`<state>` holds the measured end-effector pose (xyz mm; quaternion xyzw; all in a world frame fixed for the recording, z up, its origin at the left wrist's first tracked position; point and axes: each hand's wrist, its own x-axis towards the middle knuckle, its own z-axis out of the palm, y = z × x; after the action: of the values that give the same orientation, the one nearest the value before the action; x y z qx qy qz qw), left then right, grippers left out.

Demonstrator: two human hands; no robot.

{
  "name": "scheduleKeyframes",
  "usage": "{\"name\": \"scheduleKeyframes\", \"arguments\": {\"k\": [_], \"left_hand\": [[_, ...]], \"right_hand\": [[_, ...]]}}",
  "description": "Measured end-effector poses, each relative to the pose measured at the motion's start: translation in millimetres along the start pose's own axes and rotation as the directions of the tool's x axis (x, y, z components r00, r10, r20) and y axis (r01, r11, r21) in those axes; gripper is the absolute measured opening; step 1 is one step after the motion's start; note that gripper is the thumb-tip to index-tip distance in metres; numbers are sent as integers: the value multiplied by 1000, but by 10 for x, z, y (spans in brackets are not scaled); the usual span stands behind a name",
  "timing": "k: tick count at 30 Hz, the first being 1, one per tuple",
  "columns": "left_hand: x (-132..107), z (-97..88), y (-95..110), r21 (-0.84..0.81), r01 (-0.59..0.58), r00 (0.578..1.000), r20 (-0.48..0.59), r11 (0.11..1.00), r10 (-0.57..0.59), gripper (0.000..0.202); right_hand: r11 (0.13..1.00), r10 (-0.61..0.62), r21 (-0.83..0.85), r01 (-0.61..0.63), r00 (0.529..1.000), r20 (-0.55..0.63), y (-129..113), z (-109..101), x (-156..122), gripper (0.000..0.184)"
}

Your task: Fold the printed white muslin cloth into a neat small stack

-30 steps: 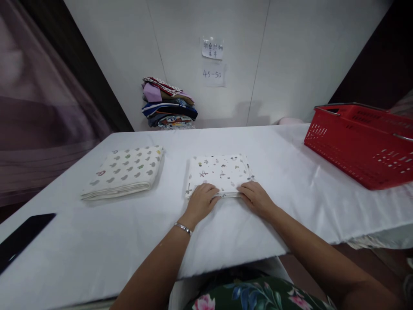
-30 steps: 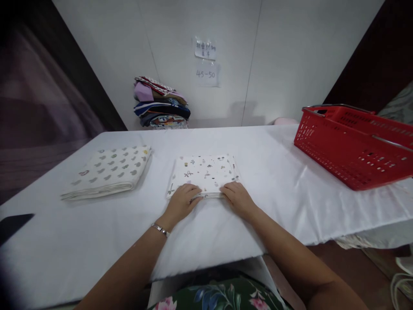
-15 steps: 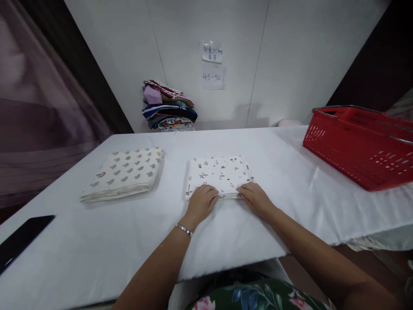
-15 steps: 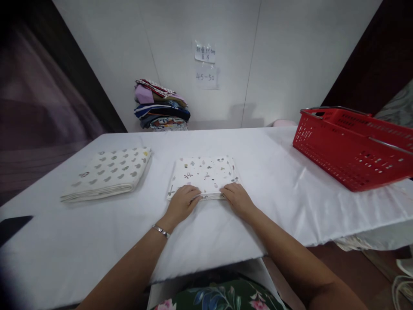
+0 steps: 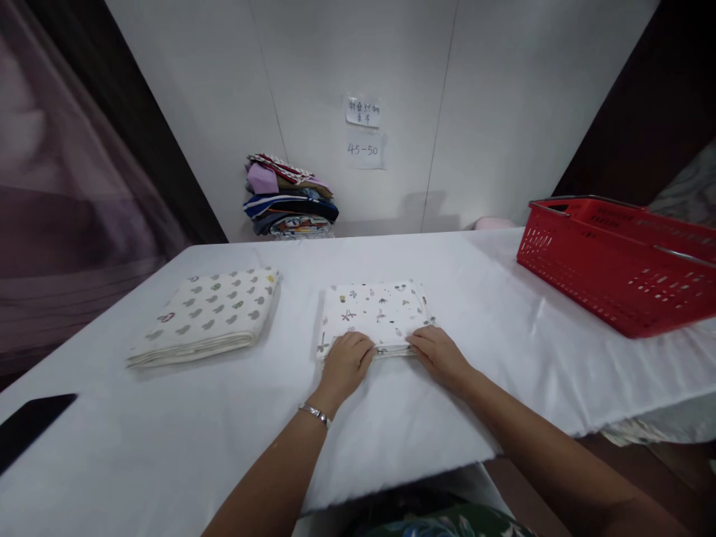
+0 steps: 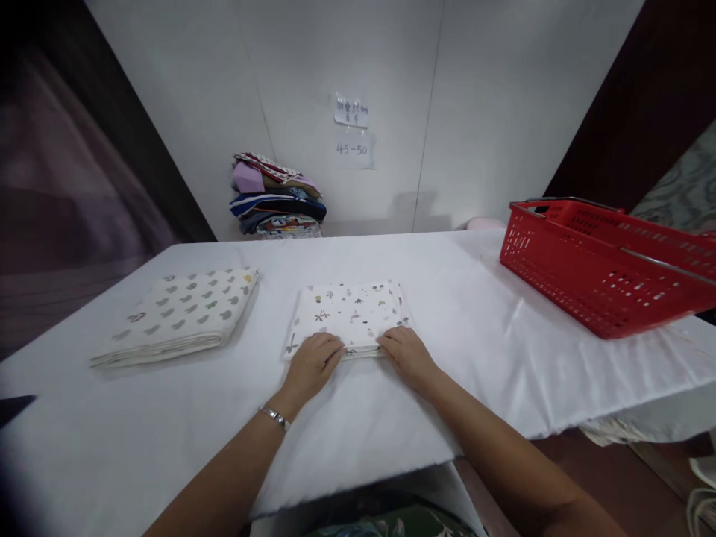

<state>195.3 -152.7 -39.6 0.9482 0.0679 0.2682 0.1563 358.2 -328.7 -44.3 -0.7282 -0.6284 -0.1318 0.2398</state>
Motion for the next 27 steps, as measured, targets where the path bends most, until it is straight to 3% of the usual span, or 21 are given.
{"name": "scheduleKeyframes", "arguments": {"k": [15,27], "left_hand": [[-21,9,-25,42,-47,999,20,998,47,20],[-13,15,-25,33,-31,999,13,999,30,18]], "right_hand": [[1000,-20,8,21,999,-39,0,-24,25,19],[999,-45,25,44,998,38,33,-62,-30,23]]}}
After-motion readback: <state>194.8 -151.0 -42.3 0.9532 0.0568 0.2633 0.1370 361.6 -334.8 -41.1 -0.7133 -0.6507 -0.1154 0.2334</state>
